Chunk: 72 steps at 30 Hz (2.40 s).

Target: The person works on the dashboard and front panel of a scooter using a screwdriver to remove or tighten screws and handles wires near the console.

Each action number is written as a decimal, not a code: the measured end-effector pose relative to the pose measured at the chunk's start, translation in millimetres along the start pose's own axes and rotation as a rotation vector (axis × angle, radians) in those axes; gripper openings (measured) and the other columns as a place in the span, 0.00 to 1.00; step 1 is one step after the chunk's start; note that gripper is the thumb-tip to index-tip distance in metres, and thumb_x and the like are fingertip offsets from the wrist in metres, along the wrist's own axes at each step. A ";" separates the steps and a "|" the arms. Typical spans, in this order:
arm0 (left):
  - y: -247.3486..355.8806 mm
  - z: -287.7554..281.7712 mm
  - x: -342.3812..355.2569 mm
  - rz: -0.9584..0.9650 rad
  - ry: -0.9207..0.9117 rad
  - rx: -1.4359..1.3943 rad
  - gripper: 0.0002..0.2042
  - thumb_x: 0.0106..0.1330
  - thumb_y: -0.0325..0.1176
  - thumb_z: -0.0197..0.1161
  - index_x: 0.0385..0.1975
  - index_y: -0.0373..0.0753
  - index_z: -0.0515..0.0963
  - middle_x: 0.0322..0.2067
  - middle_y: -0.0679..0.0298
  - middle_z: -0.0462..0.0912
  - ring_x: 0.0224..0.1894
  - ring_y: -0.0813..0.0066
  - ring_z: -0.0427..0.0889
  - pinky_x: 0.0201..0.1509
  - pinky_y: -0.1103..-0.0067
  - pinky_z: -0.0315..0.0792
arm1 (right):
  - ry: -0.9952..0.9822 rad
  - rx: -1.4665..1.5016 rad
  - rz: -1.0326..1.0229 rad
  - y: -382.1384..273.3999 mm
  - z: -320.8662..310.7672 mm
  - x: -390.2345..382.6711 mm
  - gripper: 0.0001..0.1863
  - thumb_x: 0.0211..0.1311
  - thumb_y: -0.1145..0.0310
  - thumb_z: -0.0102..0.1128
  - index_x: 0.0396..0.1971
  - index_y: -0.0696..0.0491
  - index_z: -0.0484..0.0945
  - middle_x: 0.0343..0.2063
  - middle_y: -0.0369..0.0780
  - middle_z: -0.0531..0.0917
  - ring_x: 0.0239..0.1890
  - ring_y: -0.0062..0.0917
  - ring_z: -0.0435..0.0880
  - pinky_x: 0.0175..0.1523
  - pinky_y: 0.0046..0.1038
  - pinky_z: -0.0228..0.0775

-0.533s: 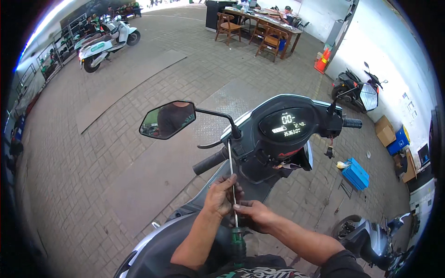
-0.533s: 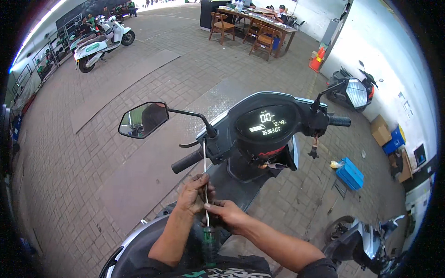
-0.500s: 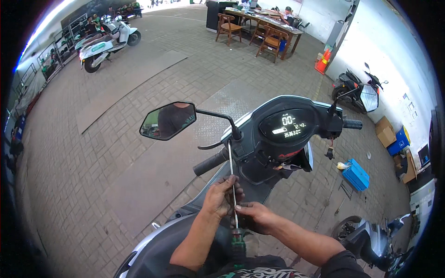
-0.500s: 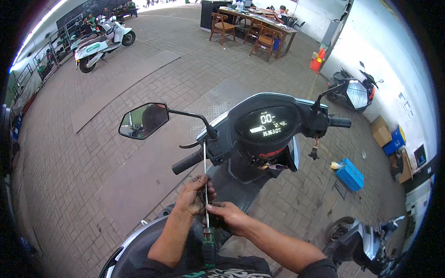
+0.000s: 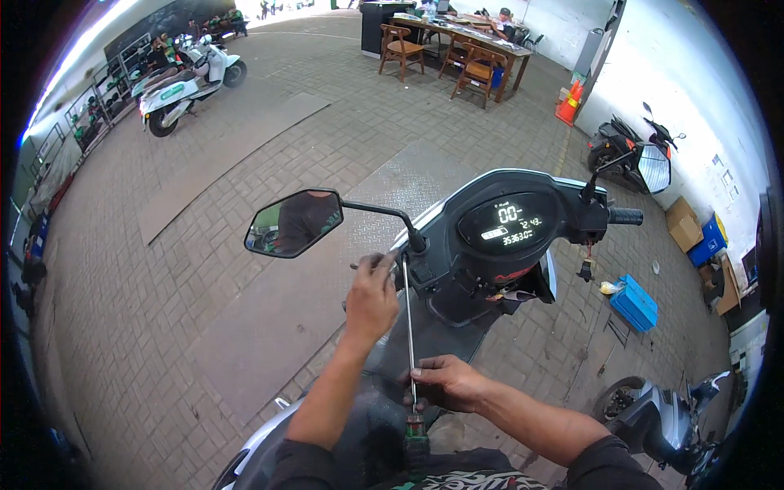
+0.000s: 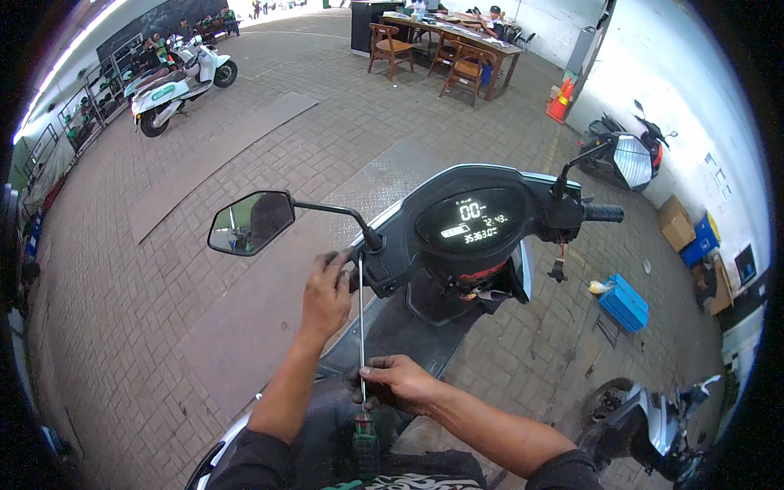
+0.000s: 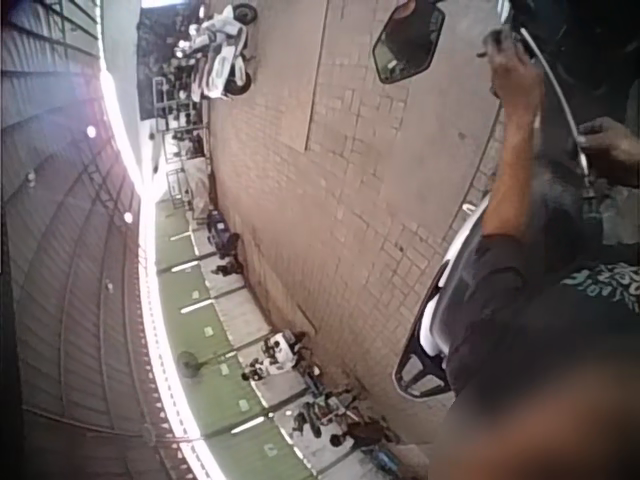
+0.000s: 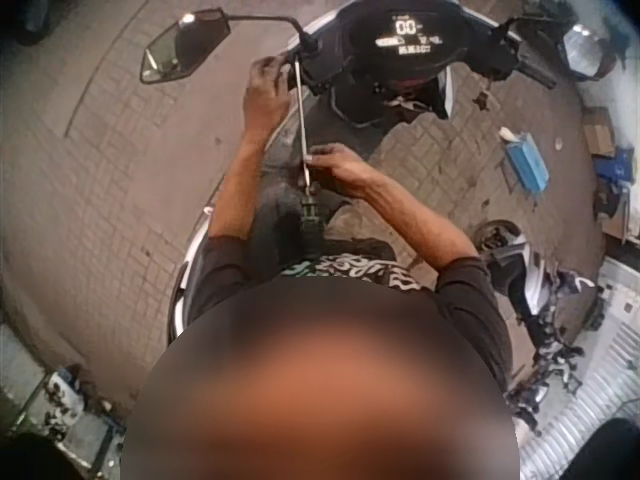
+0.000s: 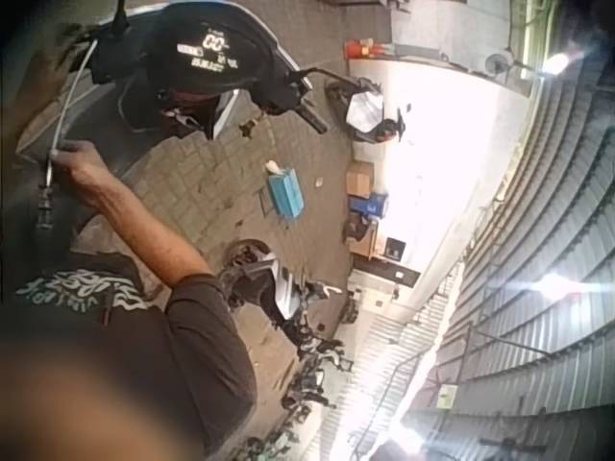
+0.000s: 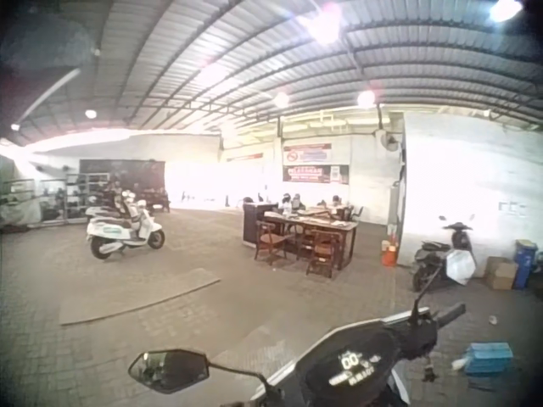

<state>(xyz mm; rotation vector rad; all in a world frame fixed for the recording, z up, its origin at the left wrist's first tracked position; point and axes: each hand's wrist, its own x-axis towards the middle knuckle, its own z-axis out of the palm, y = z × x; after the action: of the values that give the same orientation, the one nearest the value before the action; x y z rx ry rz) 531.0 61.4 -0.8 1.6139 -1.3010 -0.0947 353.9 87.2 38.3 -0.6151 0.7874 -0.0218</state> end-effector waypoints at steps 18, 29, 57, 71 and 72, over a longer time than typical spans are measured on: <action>37.9 0.0 22.8 -0.043 -0.160 0.514 0.09 0.54 0.32 0.52 0.33 0.42 0.76 0.30 0.56 0.77 0.32 0.56 0.77 0.34 0.66 0.71 | 0.318 -0.586 -0.449 2.8 -13.9 -2.6 0.13 0.48 0.66 0.63 0.24 0.62 0.75 0.16 0.40 0.77 0.20 0.22 0.75 0.25 0.25 0.66; 55.0 42.4 -39.7 -0.539 0.103 -0.318 0.07 0.57 0.27 0.57 0.23 0.30 0.69 0.17 0.60 0.75 0.17 0.76 0.74 0.20 0.80 0.68 | 0.419 -0.658 -0.495 60.6 -56.5 -53.3 0.18 0.47 0.61 0.61 0.29 0.62 0.71 0.24 0.49 0.77 0.30 0.34 0.77 0.36 0.34 0.66; -172.1 378.3 -213.3 -1.039 -0.557 0.007 0.15 0.55 0.29 0.51 0.43 0.33 0.73 0.37 0.53 0.79 0.34 0.64 0.80 0.34 0.74 0.74 | 0.973 -0.421 -0.140 168.3 -178.3 -175.2 0.35 0.38 0.66 0.69 0.50 0.58 0.65 0.38 0.46 0.77 0.39 0.32 0.78 0.46 0.28 0.69; 119.1 265.6 4.5 -0.513 -0.737 -1.625 0.13 0.63 0.37 0.50 0.36 0.31 0.73 0.27 0.58 0.76 0.26 0.72 0.74 0.21 0.82 0.68 | 0.960 -0.161 -0.582 93.6 -132.4 -157.0 0.46 0.44 0.66 0.67 0.59 0.66 0.48 0.49 0.49 0.69 0.41 0.24 0.74 0.40 0.20 0.69; 122.9 266.5 5.6 -0.540 -0.732 -1.631 0.13 0.62 0.37 0.51 0.35 0.31 0.73 0.26 0.59 0.76 0.26 0.73 0.73 0.21 0.83 0.67 | 1.013 -0.263 -0.630 91.7 -131.9 -154.3 0.45 0.44 0.66 0.67 0.59 0.66 0.49 0.50 0.49 0.69 0.41 0.24 0.75 0.40 0.20 0.69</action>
<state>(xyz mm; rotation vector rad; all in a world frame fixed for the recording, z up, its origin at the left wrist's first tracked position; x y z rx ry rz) 289.1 -100.8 -37.0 0.3594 -0.6928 -1.7010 136.6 132.9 20.1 -1.1042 1.5496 -0.8752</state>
